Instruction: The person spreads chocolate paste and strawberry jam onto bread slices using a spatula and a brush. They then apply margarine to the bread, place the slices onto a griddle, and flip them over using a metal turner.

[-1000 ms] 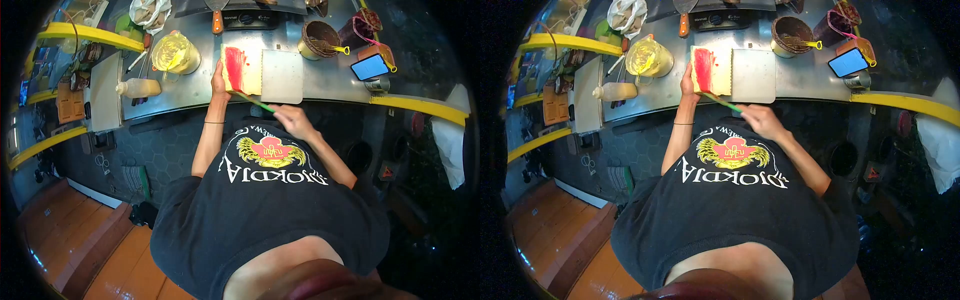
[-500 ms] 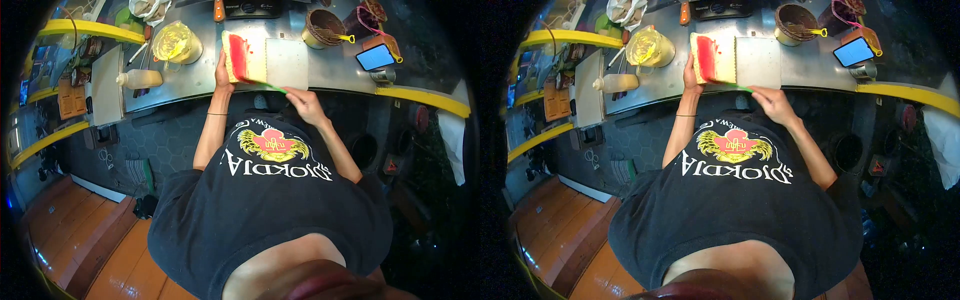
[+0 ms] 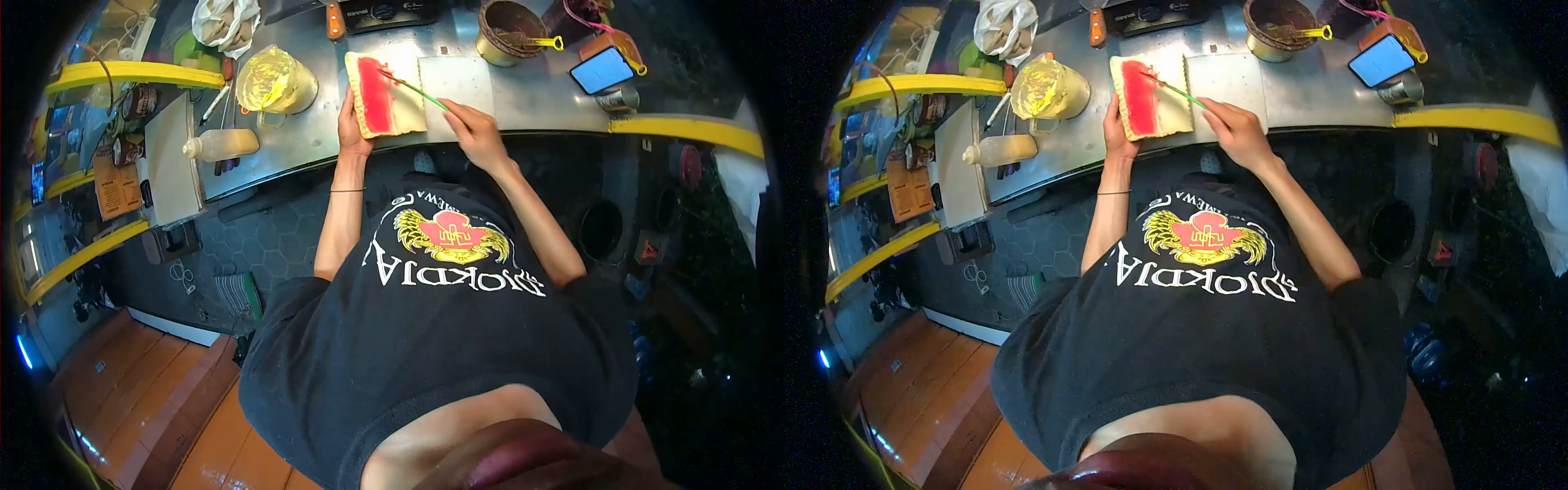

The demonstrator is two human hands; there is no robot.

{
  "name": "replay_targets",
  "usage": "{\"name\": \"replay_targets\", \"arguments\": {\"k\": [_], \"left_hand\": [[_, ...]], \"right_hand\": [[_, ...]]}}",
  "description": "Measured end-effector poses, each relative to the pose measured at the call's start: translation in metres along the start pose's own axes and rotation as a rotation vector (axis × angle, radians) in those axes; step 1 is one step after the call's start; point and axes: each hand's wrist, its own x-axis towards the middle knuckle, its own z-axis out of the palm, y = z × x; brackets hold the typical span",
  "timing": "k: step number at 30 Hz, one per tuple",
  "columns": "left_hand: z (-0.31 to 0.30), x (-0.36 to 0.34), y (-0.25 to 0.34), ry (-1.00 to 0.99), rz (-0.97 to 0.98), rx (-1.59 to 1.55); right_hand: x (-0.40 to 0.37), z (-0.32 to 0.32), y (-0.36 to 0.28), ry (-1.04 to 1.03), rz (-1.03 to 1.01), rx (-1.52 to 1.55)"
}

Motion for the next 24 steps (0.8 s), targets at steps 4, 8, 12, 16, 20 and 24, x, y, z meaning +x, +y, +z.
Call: {"name": "replay_targets", "arguments": {"k": [4,8,12,16,20,24], "left_hand": [[-0.003,0.012,-0.003,0.001,0.039,-0.022],[0.004,0.005,0.008,-0.018,0.074,0.031],[0.003,0.019,0.014,-0.243,0.061,0.039],[0.043,0.015,0.010,-0.078,0.249,0.487],[0.063,0.018,0.002,0.008,0.304,0.858],[0.032,0.028,0.001,0.019,0.298,0.432]], "right_hand": [[-0.036,0.011,-0.008,-0.233,-0.120,0.068],[-0.055,-0.013,-0.008,-0.040,0.027,0.123],[0.011,-0.015,-0.009,0.047,0.477,0.422],[0.045,0.015,-0.001,0.143,0.400,0.411],[0.045,0.008,-0.045,0.147,0.351,0.330],[0.046,-0.001,-0.031,0.176,0.291,0.206]]}}
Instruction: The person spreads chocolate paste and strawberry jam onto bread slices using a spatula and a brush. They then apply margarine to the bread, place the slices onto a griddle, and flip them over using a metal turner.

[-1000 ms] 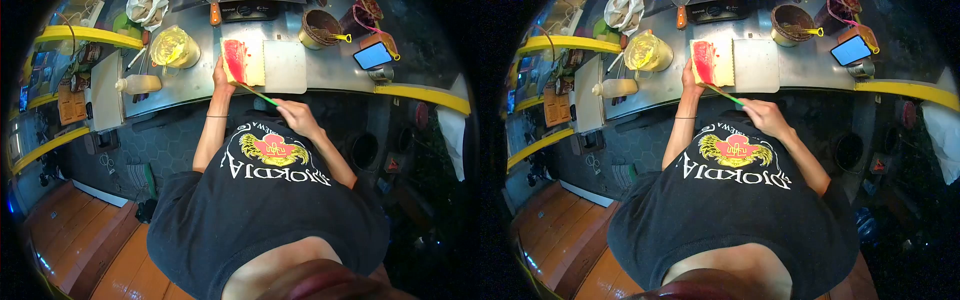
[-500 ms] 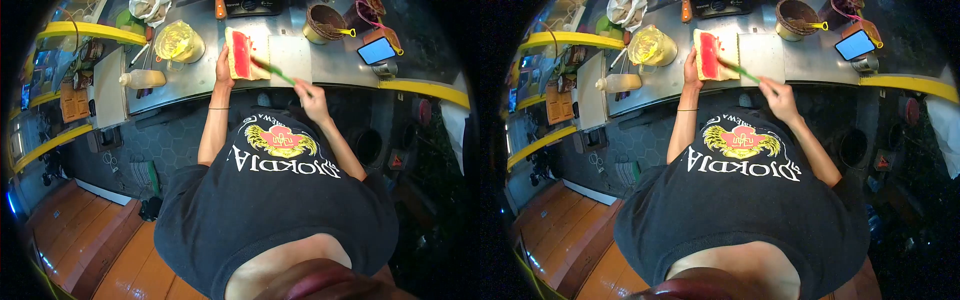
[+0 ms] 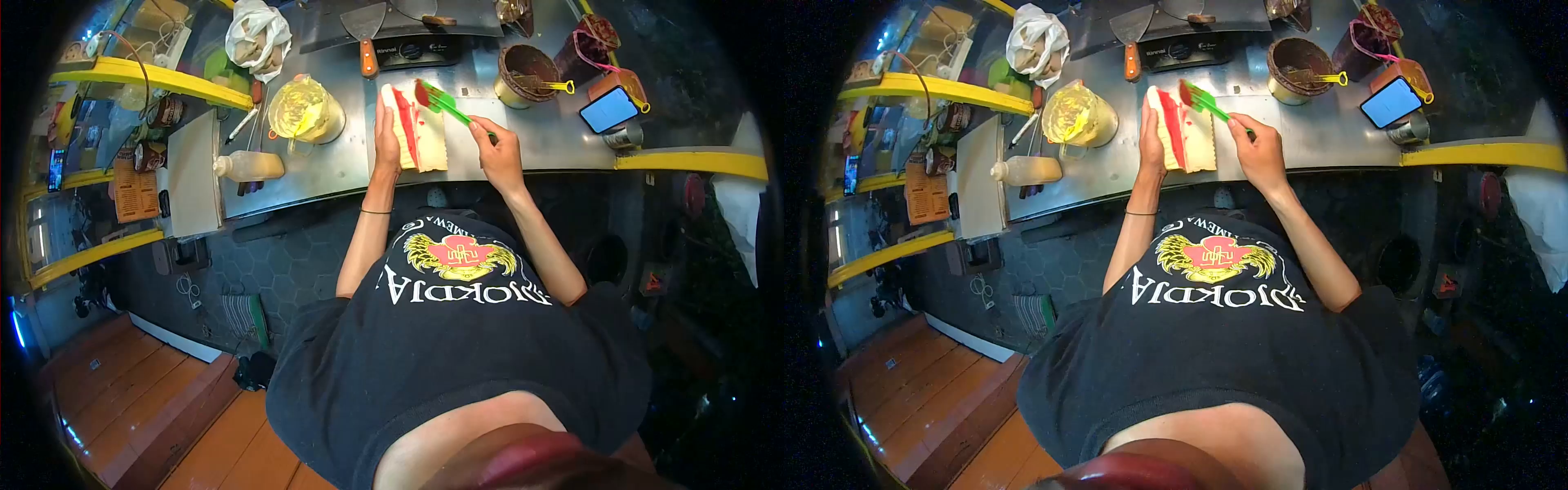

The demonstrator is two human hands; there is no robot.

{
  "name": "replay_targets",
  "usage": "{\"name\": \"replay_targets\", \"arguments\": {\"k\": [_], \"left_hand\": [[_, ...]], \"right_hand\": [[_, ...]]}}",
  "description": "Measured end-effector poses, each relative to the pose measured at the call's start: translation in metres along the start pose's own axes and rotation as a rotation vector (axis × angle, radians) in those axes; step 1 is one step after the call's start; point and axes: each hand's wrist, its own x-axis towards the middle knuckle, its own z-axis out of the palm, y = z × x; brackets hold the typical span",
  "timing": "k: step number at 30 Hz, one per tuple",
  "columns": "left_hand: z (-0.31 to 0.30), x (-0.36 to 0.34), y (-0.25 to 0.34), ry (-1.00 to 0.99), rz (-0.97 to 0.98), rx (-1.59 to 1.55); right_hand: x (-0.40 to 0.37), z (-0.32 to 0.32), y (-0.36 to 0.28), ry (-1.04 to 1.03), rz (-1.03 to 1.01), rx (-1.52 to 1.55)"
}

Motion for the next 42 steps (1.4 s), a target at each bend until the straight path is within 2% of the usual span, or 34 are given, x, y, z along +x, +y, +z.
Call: {"name": "replay_targets", "arguments": {"k": [3,4,5,7,9,10,11,12,13,16,18,19,21,23,25,26,29,31,33,34,35,37,39,41,42], "left_hand": [[0.001,-0.009,0.012,-0.065,-0.112,-0.174],[0.002,-0.009,0.011,-0.067,-0.117,-0.174],[0.004,-0.007,0.009,-0.046,-0.126,-0.088],[0.011,-0.007,0.010,-0.009,-0.089,0.106],[0.006,-0.001,-0.001,0.102,-0.098,0.073],[-0.003,-0.001,-0.005,0.112,-0.094,0.071],[-0.016,-0.002,-0.007,0.098,-0.213,-0.083],[-0.025,-0.002,-0.007,0.080,-0.332,-0.236],[-0.026,-0.010,-0.001,0.090,-0.337,-0.235],[-0.035,-0.022,0.002,-0.002,-0.298,-0.444],[-0.037,-0.026,-0.005,0.029,-0.272,-0.421],[-0.035,-0.028,-0.006,0.058,-0.245,-0.403],[-0.034,-0.029,-0.005,0.021,-0.246,-0.409],[-0.032,-0.028,-0.002,-0.005,-0.235,-0.415],[-0.033,-0.027,-0.003,-0.004,-0.258,-0.506],[-0.036,-0.027,-0.006,-0.017,-0.283,-0.541],[-0.031,-0.029,0.003,0.006,-0.310,-0.538],[-0.040,-0.028,-0.002,-0.035,-0.311,-0.609],[-0.046,-0.027,-0.006,-0.111,-0.333,-0.676],[-0.044,-0.031,-0.007,-0.058,-0.282,-0.518],[-0.041,-0.032,-0.008,-0.059,-0.291,-0.520],[-0.037,-0.026,-0.006,-0.053,-0.267,-0.562],[-0.036,-0.025,-0.007,-0.032,-0.276,-0.520],[-0.040,-0.024,-0.013,-0.047,-0.314,-0.590],[-0.037,-0.026,-0.010,-0.036,-0.316,-0.568]], "right_hand": [[0.004,0.012,0.018,-0.005,-0.019,-0.015],[0.000,0.024,0.020,-0.014,-0.120,-0.084],[-0.003,0.032,0.021,-0.026,-0.224,-0.154],[-0.027,0.024,-0.012,-0.181,-0.203,-0.416],[-0.045,0.003,-0.021,-0.197,-0.237,-0.399],[-0.050,-0.010,-0.026,-0.190,-0.161,-0.372],[-0.051,-0.022,-0.026,-0.185,-0.084,-0.346],[-0.048,-0.029,-0.014,-0.118,-0.134,-0.338],[-0.040,-0.035,-0.020,-0.161,0.014,-0.338],[-0.007,-0.024,0.006,-0.167,-0.050,-0.257],[0.019,0.002,0.030,-0.128,-0.360,-0.145],[0.027,0.009,0.032,-0.126,-0.355,-0.146],[0.032,0.015,0.036,-0.324,-0.375,-0.385],[0.011,0.004,0.044,-0.359,-0.432,-0.344],[-0.017,-0.026,0.038,-0.646,-0.282,-0.338],[-0.026,-0.038,0.035,-0.667,-0.281,-0.337],[-0.028,-0.051,0.027,-0.574,-0.231,-0.225],[-0.013,-0.047,0.026,-0.393,-0.186,-0.165],[0.012,-0.030,0.028,-0.394,-0.204,-0.174],[0.022,-0.017,0.034,-0.354,-0.250,-0.176],[0.026,-0.011,0.041,-0.315,-0.292,-0.180],[0.015,-0.018,0.051,-0.386,-0.267,-0.299],[-0.018,-0.037,0.049,-0.615,-0.302,-0.281],[-0.031,-0.047,0.043,-0.647,-0.288,-0.291],[-0.030,-0.047,0.037,-0.572,-0.260,-0.236]]}}
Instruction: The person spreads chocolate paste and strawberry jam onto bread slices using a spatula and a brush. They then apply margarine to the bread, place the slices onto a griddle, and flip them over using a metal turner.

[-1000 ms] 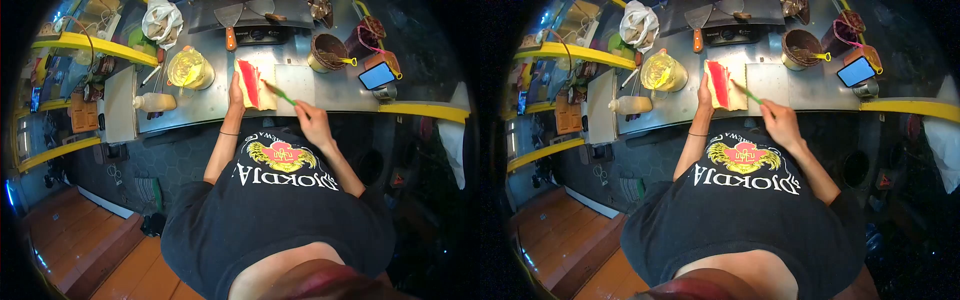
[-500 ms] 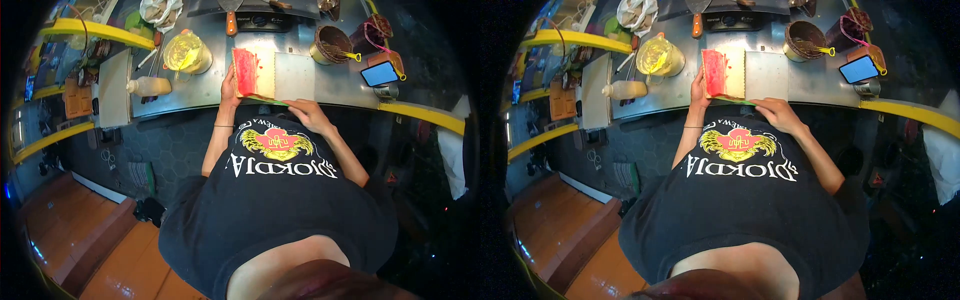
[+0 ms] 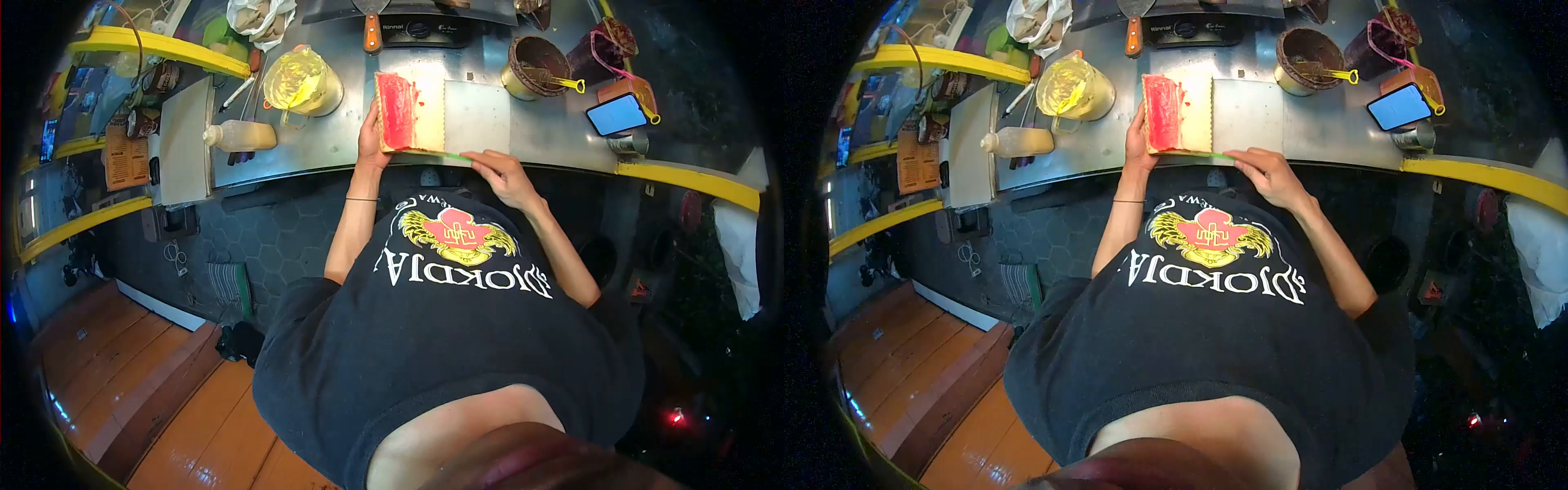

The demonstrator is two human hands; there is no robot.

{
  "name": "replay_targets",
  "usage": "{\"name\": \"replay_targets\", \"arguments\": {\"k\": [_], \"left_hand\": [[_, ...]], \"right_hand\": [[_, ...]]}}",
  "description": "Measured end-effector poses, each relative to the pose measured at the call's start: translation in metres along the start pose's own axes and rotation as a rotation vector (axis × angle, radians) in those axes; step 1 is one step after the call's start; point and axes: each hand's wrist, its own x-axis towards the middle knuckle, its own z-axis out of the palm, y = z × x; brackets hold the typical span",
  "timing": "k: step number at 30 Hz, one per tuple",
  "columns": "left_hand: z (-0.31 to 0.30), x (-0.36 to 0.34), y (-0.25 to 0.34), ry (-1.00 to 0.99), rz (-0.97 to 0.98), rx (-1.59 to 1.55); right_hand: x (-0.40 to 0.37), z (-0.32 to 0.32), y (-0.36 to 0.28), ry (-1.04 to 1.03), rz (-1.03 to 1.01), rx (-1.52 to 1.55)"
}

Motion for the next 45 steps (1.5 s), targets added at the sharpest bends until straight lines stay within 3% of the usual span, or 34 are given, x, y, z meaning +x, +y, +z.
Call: {"name": "replay_targets", "arguments": {"k": [2,5,9,13,15,17,18,20,21,22,26,33,35,37,38,43,45], "left_hand": [[0.004,-0.002,0.001,-0.023,0.021,0.027],[-0.004,0.001,0.001,-0.024,0.043,0.095],[-0.002,0.006,0.003,-0.046,0.054,0.043],[0.002,0.004,-0.001,-0.031,0.053,0.047],[0.002,0.003,0.003,0.000,-0.023,-0.016],[0.004,0.005,0.001,0.145,0.027,0.043],[-0.009,0.011,0.001,0.116,0.063,0.048],[-0.021,0.015,0.002,0.104,0.045,0.052],[0.005,0.005,0.009,0.032,0.012,0.120],[-0.005,0.010,0.009,0.005,0.076,0.219],[-0.007,0.021,0.019,-0.040,0.003,0.161],[0.030,0.014,0.019,-0.047,0.128,0.499],[0.044,0.017,0.012,-0.088,0.332,0.689],[0.067,0.004,0.014,-0.132,0.152,0.698],[0.041,0.019,0.017,-0.150,0.087,0.682],[0.061,0.007,0.021,-0.068,-0.024,0.614],[0.050,0.014,0.021,0.008,0.087,0.701]], "right_hand": [[0.017,0.001,-0.007,0.148,0.083,0.060],[0.037,0.021,0.021,0.232,-0.002,0.013],[-0.024,0.022,0.002,0.031,0.015,0.029],[-0.025,0.019,-0.006,0.168,0.072,0.064],[-0.021,0.034,0.015,0.178,0.029,0.029],[-0.036,0.033,0.009,0.128,0.011,0.059],[-0.037,0.028,0.001,0.213,-0.074,0.091],[-0.044,0.017,-0.002,0.222,0.186,0.277],[-0.043,0.015,0.005,0.258,0.336,0.482],[-0.033,0.012,0.005,0.324,0.325,0.601],[0.000,0.002,0.001,0.427,0.348,0.907],[0.020,0.013,0.007,0.483,0.466,1.141],[0.018,0.021,0.017,0.549,0.565,1.192],[0.010,0.024,0.012,0.584,0.544,1.246],[0.006,0.024,0.012,0.580,0.544,1.273],[-0.011,0.021,-0.014,0.569,0.473,1.123],[-0.021,0.014,-0.025,0.560,0.465,1.081]]}}
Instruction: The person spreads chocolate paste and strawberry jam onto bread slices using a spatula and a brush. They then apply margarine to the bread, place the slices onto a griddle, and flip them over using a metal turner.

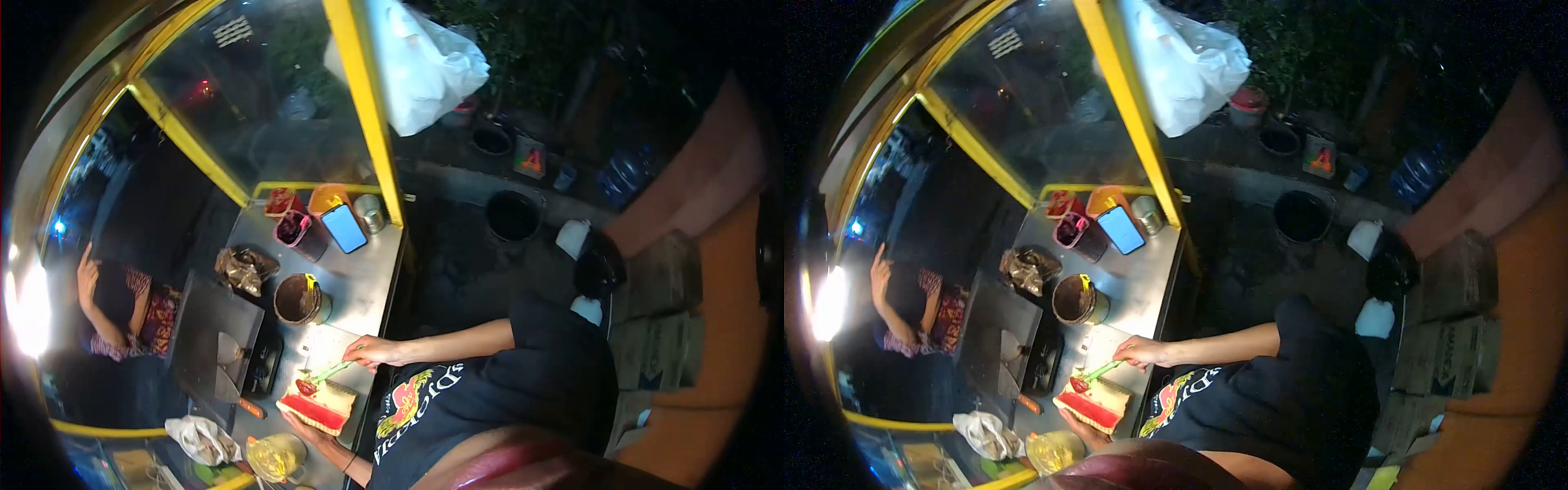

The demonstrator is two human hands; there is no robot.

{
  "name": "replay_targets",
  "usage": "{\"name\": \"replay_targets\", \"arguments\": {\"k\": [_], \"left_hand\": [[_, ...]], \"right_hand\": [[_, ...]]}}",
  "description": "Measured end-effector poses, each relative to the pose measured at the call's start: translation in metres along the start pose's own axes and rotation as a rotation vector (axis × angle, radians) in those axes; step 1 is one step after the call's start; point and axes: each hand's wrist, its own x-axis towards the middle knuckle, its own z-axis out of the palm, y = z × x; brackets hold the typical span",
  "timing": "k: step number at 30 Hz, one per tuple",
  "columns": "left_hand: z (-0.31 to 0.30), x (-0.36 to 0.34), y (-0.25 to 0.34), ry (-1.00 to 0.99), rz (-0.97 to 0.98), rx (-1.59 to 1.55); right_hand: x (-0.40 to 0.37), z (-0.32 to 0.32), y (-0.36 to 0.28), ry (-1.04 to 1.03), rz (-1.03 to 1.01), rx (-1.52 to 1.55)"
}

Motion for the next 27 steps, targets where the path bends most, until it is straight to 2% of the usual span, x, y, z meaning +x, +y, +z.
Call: {"name": "replay_targets", "arguments": {"k": [8,12,14,16,17,18,19,20,21,22,23,24,25,26,27], "left_hand": [[-0.005,0.003,-0.006,-0.029,-0.072,-0.056],[-0.008,0.007,-0.010,-0.055,-0.107,-0.090],[-0.012,0.011,-0.010,-0.079,-0.130,-0.120],[-0.017,0.014,-0.011,-0.099,-0.151,-0.157],[-0.019,0.017,-0.012,-0.115,-0.171,-0.189],[-0.023,0.015,-0.013,-0.129,-0.184,-0.230],[-0.022,0.019,-0.016,-0.145,-0.217,-0.287],[-0.024,0.020,-0.017,-0.141,-0.225,-0.344],[-0.049,0.038,-0.034,-0.026,-0.255,-0.238],[-0.058,0.041,-0.046,0.097,-0.262,-0.231],[-0.051,0.032,-0.040,0.027,-0.132,-0.150],[-0.027,0.026,-0.022,0.040,-0.017,-0.098],[-0.032,0.030,-0.027,0.020,-0.024,-0.141],[-0.025,0.029,-0.022,0.039,0.002,-0.113],[-0.014,0.021,-0.009,0.051,-0.003,-0.125]], "right_hand": [[-0.039,-0.021,-0.018,0.138,-0.094,0.104],[-0.057,-0.029,-0.033,0.105,-0.183,0.074],[-0.075,-0.032,-0.060,0.130,-0.220,-0.010],[-0.098,-0.053,-0.090,0.174,-0.240,0.067],[-0.119,-0.067,-0.107,0.074,-0.350,0.192],[-0.149,-0.068,-0.133,0.224,-0.464,0.189],[-0.176,-0.085,-0.153,0.189,-0.556,0.171],[-0.206,-0.094,-0.172,0.322,-0.715,0.005],[-0.237,-0.107,-0.186,0.658,-0.749,-0.093],[-0.264,-0.112,-0.200,0.641,-0.983,-0.085],[-0.301,-0.128,-0.211,0.407,-1.084,0.013],[-0.353,-0.189,-0.215,0.166,-1.081,0.115],[-0.419,-0.257,-0.203,0.296,-1.215,-0.210],[-0.478,-0.282,-0.195,0.262,-1.264,-0.089],[-0.519,-0.312,-0.202,-0.332,-1.093,0.080]]}}
